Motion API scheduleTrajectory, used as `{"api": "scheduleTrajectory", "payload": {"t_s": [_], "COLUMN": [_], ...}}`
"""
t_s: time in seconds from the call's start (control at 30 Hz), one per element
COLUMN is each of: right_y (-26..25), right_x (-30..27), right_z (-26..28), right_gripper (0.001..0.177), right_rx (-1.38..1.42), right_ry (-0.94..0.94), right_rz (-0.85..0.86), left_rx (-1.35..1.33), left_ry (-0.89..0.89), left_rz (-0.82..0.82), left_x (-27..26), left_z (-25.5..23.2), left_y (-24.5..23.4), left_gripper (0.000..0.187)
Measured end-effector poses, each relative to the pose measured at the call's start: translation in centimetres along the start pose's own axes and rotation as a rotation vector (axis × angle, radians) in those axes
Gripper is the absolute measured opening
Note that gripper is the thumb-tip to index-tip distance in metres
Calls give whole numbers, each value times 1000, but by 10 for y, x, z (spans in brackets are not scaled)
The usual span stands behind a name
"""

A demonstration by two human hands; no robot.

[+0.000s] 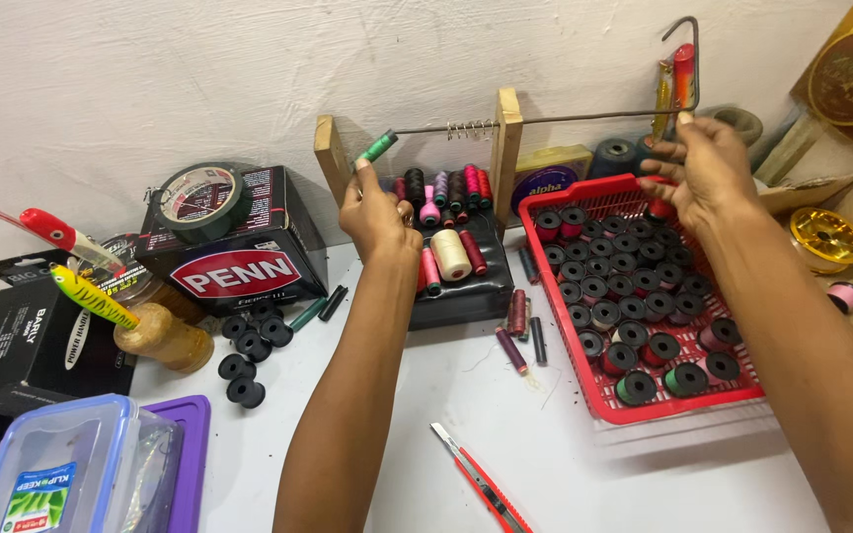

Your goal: The person winds green fishing line from a large spool onto a small black bobbin using a manual winder. They then remove the bobbin and continue winding the line by hand, securing the end with a knot.

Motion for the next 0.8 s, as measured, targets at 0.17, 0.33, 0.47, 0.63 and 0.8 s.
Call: {"api": "scheduleTrajectory", "payload": {"t_s": [0.17, 0.33, 0.47, 0.63, 0.8], "right_y": [-5, 2, 5, 7, 11], "right_x": [50, 44, 60, 58, 52], "right_z": [-17, -3, -12, -13, -8], "right_gripper": [32, 39, 28, 26, 25], "right_rx": [97, 47, 32, 26, 42], "right_ry": [-61, -106, -233, -266, -251], "right_rz": [-41, -58, 39, 67, 46], "left_rx": [5, 63, 219, 375, 375], "left_ry": [-19, -68, 27, -14, -56], "left_rz": [40, 67, 218, 356, 351], "left_x": [9, 15, 10, 6, 0], "left_z": [6, 3, -4, 3, -1], "left_y": [3, 6, 11, 12, 12], "left_gripper": [23, 28, 31, 54, 51]}}
Point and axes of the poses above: each hand's wrist, its own x-axis towards the middle knuckle, its own y-axis out of the palm, z = x × y, the point moved 1 cm from there along x, towards the middle knuckle, and after that the axes turned 4 degrees about -y, right-handed, at the moved point
